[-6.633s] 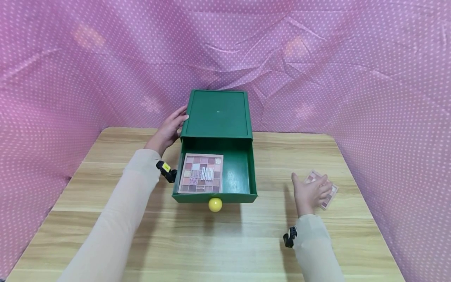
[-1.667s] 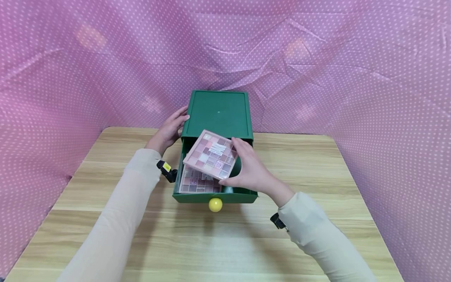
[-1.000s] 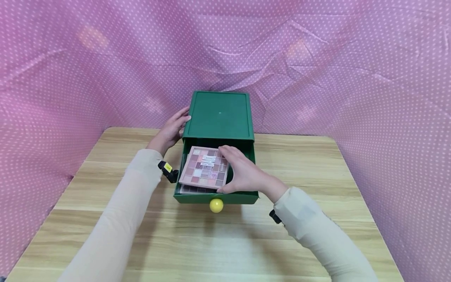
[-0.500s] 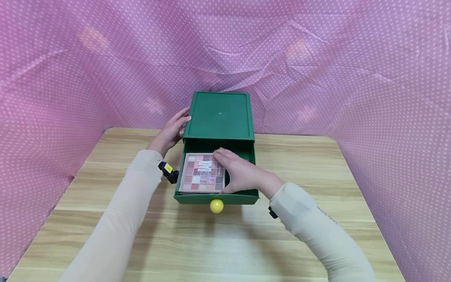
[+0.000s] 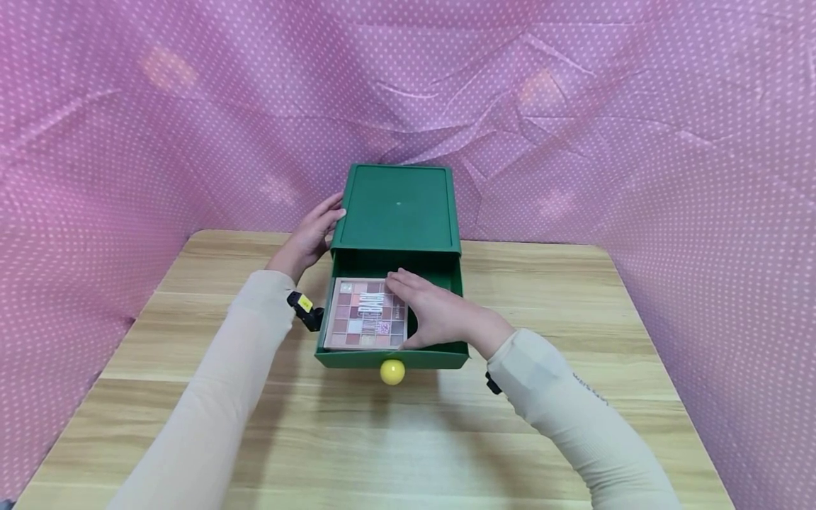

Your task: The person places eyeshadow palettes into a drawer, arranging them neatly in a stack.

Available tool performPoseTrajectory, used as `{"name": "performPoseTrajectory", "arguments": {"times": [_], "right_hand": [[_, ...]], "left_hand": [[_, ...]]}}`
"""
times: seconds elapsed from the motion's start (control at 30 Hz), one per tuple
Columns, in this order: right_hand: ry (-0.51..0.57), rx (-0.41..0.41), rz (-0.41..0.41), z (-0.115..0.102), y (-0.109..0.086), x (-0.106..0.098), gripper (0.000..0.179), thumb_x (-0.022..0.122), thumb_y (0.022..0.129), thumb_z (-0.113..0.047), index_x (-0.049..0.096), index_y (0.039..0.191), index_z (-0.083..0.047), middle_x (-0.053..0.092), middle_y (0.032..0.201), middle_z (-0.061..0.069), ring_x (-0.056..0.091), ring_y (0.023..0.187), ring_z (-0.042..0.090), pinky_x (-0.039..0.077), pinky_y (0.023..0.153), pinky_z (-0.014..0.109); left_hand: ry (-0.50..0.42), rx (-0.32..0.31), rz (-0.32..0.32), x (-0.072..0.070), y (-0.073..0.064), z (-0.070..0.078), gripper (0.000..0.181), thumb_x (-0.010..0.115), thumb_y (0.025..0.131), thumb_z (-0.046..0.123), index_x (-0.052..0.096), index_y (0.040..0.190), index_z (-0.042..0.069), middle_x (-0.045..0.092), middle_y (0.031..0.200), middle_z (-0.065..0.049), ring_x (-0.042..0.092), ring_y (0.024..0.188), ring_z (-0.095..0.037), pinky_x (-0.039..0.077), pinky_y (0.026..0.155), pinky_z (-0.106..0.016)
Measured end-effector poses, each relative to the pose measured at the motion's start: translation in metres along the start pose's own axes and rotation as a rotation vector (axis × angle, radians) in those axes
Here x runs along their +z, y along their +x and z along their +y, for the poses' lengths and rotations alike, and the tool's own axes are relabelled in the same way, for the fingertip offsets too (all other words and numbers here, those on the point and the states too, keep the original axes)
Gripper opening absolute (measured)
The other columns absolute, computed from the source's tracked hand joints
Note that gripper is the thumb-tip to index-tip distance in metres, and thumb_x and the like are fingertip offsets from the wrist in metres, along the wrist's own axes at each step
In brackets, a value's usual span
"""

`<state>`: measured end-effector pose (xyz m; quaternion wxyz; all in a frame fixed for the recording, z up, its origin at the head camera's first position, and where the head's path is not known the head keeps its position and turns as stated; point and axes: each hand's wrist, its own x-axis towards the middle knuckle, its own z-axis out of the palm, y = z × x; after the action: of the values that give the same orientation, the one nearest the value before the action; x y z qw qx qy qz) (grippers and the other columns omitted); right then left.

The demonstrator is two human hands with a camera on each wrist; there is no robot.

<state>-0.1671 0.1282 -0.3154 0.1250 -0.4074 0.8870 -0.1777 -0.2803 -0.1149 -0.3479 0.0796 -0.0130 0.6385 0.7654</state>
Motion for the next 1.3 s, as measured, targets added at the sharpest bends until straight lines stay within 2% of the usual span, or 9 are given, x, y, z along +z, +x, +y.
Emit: {"name": "performPoseTrajectory", "arguments": {"times": [0.13,0.4,0.57,0.73,0.87,1.03,1.3], "right_hand": [[0.07,0.018,0.021,0.0,-0.005,-0.003,0.095,0.076,0.062,-0.034,0.024,0.135,-0.003,0.019,0.14,0.009,0.015,0.127,0.021,0.028,0.095,0.035],[0.263,0.097,0.134,-0.003,-0.024,-0.01,0.093,0.073,0.064,-0.039,0.023,0.136,-0.009,0.023,0.138,0.006,0.022,0.123,0.022,0.029,0.093,0.042],[0.345,0.072,0.181,-0.01,-0.036,-0.012,0.091,0.073,0.065,-0.039,0.025,0.136,-0.011,0.026,0.136,0.002,0.024,0.122,0.019,0.028,0.093,0.044],[0.412,-0.004,0.225,-0.019,-0.046,-0.01,0.089,0.076,0.064,-0.029,0.027,0.135,-0.011,0.028,0.135,0.001,0.029,0.118,0.02,0.031,0.091,0.045],[0.476,-0.127,0.287,-0.026,-0.051,-0.005,0.086,0.077,0.063,-0.019,0.029,0.133,-0.007,0.032,0.133,0.005,0.031,0.118,0.018,0.031,0.093,0.039],[0.572,-0.256,0.352,-0.033,-0.057,0.004,0.079,0.077,0.063,-0.011,0.035,0.129,-0.003,0.037,0.129,0.012,0.036,0.115,0.022,0.032,0.092,0.035],[0.829,-0.44,0.381,-0.044,-0.064,0.029,0.067,0.069,0.073,-0.017,0.035,0.125,0.007,0.044,0.118,0.021,0.045,0.104,0.031,0.037,0.087,0.04]], "left_hand": [[0.001,0.001,-0.004,0.0,0.0,0.0,0.047,0.052,0.087,0.022,0.037,0.132,0.024,0.035,0.131,0.002,0.043,0.107,-0.021,0.039,0.084,-0.038],[0.01,0.0,-0.005,0.0,-0.001,0.0,0.047,0.052,0.087,0.023,0.037,0.131,0.024,0.036,0.13,0.002,0.044,0.106,-0.022,0.04,0.082,-0.037],[0.008,-0.003,0.001,0.0,-0.001,0.0,0.047,0.053,0.086,0.023,0.038,0.131,0.024,0.037,0.13,0.003,0.044,0.106,-0.022,0.04,0.082,-0.037],[0.011,-0.004,-0.001,0.0,-0.001,0.0,0.048,0.053,0.086,0.023,0.037,0.131,0.025,0.036,0.13,0.004,0.044,0.105,-0.021,0.04,0.082,-0.037],[0.013,-0.001,-0.005,0.0,-0.001,0.001,0.048,0.052,0.087,0.023,0.036,0.131,0.025,0.035,0.131,0.004,0.043,0.106,-0.021,0.04,0.083,-0.037],[0.016,0.001,-0.006,0.0,-0.001,0.0,0.047,0.052,0.087,0.023,0.036,0.131,0.025,0.035,0.131,0.004,0.042,0.107,-0.021,0.039,0.083,-0.038],[0.02,0.002,0.0,0.0,-0.002,0.0,0.047,0.052,0.087,0.024,0.036,0.132,0.025,0.035,0.131,0.004,0.043,0.106,-0.021,0.04,0.083,-0.037]]}}
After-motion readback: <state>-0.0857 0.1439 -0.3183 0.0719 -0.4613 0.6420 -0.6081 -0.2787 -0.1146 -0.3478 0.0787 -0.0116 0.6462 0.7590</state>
